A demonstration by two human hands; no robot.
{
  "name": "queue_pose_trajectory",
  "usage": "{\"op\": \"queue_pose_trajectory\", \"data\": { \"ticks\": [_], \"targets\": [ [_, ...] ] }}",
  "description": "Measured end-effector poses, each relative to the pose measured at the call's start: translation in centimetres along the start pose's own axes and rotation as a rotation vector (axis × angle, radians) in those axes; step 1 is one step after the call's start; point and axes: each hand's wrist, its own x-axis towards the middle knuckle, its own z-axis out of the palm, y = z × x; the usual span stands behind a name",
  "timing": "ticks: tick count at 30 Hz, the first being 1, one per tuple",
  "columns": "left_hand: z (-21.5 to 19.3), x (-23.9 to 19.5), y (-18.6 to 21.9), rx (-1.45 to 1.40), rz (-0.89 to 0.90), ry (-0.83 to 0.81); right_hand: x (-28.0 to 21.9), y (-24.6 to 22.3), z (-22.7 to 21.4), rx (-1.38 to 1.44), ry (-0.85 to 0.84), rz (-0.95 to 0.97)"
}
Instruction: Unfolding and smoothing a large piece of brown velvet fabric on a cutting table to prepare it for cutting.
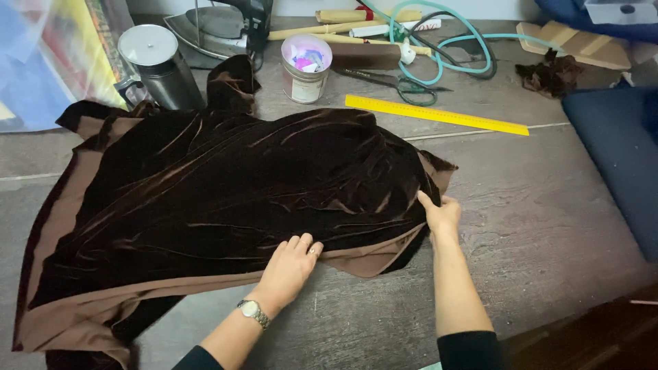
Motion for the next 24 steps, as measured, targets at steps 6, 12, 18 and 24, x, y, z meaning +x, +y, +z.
{"op": "queue_pose_trajectory", "data": {
  "ticks": [6, 12, 18, 24],
  "targets": [
    [-5.4, -0.7, -1.8, -0.749, -0.260, -0.390, -3.9, -1.9, 3.0, 0.532, 0.063, -0.234],
    [-7.2, -2.0, -3.1, -2.016, -0.712, -0.015, -21.4, -4.8, 5.4, 0.031, -0.973, -0.991],
    [-4.6, -5.0, -4.5, -1.838, -0.806, 0.293, -24.5, -1.5, 6.8, -0.341, -1.142, -1.141],
    [-6.1, -5.1, -3.9, -1.817, -0.861, 0.292, -24.7, -1.0, 6.7, -0.278, -1.148, -1.138]
  ]
}}
